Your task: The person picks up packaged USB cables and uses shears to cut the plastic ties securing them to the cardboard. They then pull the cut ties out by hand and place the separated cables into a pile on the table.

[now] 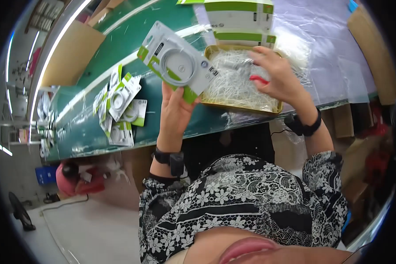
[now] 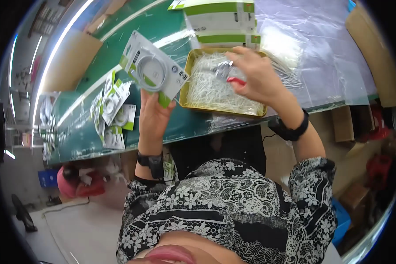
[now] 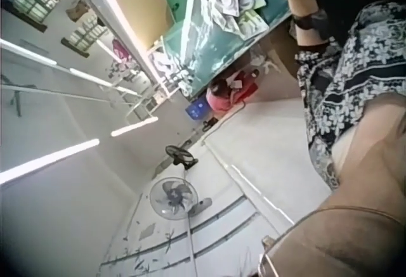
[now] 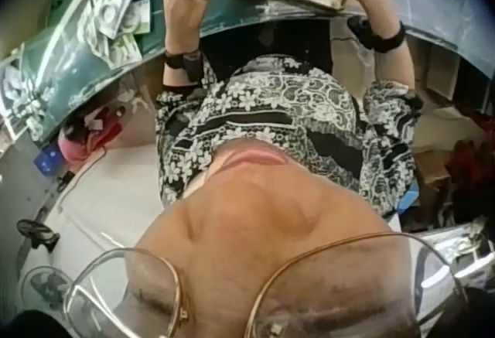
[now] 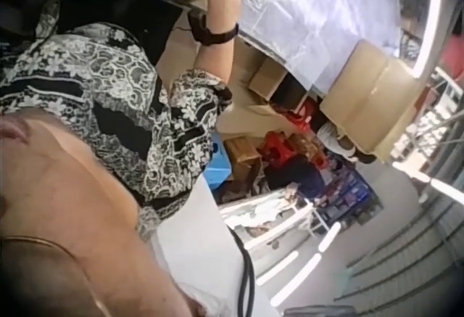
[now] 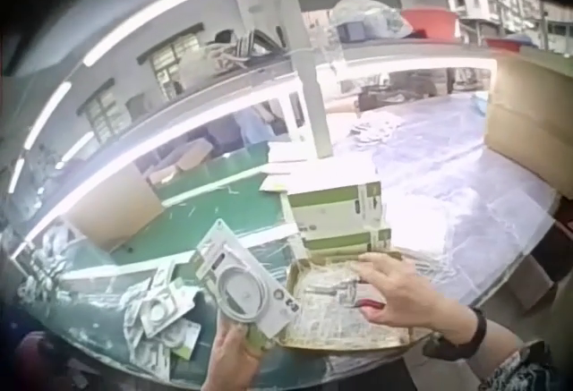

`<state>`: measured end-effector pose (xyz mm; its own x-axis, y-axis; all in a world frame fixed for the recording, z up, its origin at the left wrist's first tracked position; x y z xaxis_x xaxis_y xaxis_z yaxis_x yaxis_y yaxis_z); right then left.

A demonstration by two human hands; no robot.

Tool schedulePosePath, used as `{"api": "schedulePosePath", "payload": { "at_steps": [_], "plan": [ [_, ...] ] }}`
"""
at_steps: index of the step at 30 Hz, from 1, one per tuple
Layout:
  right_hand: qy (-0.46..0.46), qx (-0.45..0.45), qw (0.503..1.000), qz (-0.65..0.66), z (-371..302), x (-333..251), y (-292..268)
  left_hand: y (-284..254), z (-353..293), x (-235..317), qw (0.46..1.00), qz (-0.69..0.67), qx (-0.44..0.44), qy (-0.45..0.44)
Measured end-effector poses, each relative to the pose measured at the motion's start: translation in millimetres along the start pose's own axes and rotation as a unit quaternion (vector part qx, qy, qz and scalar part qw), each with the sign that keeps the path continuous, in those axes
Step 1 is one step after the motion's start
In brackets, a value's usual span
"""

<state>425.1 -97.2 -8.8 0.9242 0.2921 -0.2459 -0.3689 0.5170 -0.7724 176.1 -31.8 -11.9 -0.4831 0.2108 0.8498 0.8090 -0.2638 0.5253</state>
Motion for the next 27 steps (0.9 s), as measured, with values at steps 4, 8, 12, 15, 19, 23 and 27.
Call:
{"api": "schedulePosePath", "payload": {
  "at_steps": [4,8,12,15,19,23,27],
  "plan": [
    [0.161,0.014,0.913,0.374,-14.3,20.2,-9.7,2.3,11.8,-3.7,1.0,0.018,-0.021,0.014],
    [0.212,-0.051,0.755,0.618,-28.8,-11.5,-3.4,11.1,17.8,-5.9,0.995,0.076,-0.035,0.048],
    [0.254,-0.047,0.737,0.625,-38.6,-45.2,7.5,25.1,19.9,-4.7,0.996,0.062,-0.037,0.051],
    [0.215,0.012,0.734,0.644,-39.5,-51.7,3.1,31.0,19.8,-1.2,0.998,0.006,-0.053,0.042],
    [0.153,-0.005,0.837,0.525,-37.9,-58.9,-3.4,32.5,20.8,-4.8,0.991,-0.104,-0.08,-0.022],
    [0.186,0.018,0.914,0.361,-29.8,-61.4,0.4,35.1,19.2,-1.8,0.997,0.021,-0.04,0.057],
    [0.129,0.104,0.973,0.158,-21.6,-61.1,-9.9,39.1,15.4,2.2,0.981,0.113,-0.045,0.15]
  ]
}}
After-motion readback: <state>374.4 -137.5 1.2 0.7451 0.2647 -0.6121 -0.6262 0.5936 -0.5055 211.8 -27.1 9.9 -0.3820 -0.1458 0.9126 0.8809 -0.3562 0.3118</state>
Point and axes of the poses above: each hand's wrist, its own z-axis towards the middle knuckle, its own y-axis out of the palm, x = y × z, the point moved 7 cm from there along z, towards the middle knuckle, and after that the axes turned 8 degrees about x, right-handed, at the moved point
